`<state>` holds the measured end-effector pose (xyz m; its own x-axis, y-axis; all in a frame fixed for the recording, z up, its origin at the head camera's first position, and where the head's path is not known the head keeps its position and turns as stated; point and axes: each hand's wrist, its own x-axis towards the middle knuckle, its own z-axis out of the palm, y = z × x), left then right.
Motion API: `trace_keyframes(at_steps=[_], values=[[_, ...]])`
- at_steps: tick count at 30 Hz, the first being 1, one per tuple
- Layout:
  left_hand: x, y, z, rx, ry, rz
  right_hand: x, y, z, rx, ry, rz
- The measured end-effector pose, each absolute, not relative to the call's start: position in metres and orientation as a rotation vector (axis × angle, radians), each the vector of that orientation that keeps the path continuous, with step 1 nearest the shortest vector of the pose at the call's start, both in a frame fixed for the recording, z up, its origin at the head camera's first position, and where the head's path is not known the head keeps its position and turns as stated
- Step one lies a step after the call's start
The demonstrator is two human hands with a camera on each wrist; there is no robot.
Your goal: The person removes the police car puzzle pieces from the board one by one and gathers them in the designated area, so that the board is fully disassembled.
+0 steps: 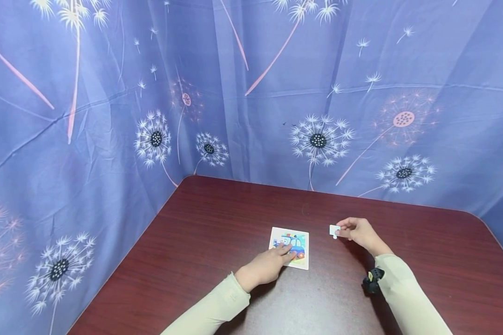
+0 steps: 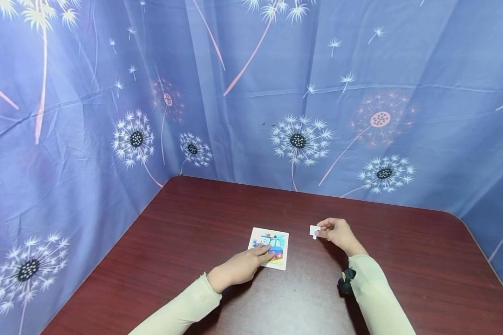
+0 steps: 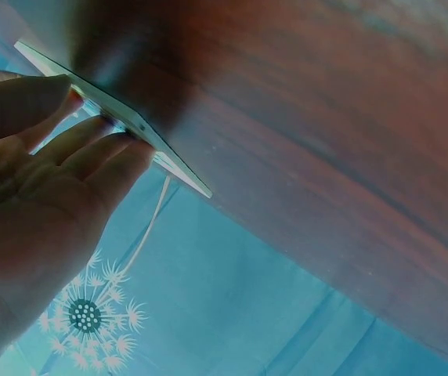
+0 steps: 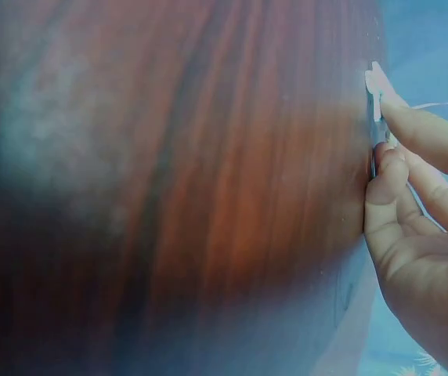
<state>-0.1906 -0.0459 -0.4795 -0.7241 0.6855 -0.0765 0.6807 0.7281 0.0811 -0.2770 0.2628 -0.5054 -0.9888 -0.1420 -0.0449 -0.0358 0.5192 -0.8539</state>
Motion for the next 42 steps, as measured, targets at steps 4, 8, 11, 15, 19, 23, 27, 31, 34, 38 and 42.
trace_keyframes(at_steps=[4,8,11,15,19,23,27,31,34,38,42], values=[[-0.19,-0.046,-0.479,1.128,2.828,0.077,-0.277,0.262,-0.504,-0.153,2.664,-1.432],[-0.19,-0.046,-0.479,1.135,2.832,0.083,-0.276,0.261,-0.503,-0.15,2.67,-1.415],[-0.19,-0.046,-0.48,1.138,2.833,0.087,-0.276,0.26,-0.502,-0.124,2.671,-1.412],[-0.191,-0.047,-0.482,1.151,2.838,0.072,-0.276,0.258,-0.502,-0.109,2.679,-1.409],[-0.192,-0.048,-0.482,1.151,2.84,0.064,-0.276,0.258,-0.502,-0.114,2.679,-1.416],[-0.192,-0.047,-0.482,1.137,2.839,0.074,-0.275,0.259,-0.502,-0.129,2.689,-1.415],[-0.192,-0.047,-0.481,1.13,2.838,0.087,-0.276,0.258,-0.498,-0.172,2.728,-1.422],[-0.193,-0.047,-0.482,1.128,2.83,0.099,-0.277,0.251,-0.489,-0.249,2.762,-1.466],[-0.194,-0.048,-0.483,1.137,2.829,0.106,-0.278,0.242,-0.483,-0.325,2.746,-1.517],[-0.195,-0.048,-0.484,1.151,2.832,0.114,-0.279,0.228,-0.48,-0.396,2.685,-1.549],[-0.195,-0.048,-0.483,1.139,2.824,0.122,-0.279,0.211,-0.481,-0.472,2.64,-1.544]])
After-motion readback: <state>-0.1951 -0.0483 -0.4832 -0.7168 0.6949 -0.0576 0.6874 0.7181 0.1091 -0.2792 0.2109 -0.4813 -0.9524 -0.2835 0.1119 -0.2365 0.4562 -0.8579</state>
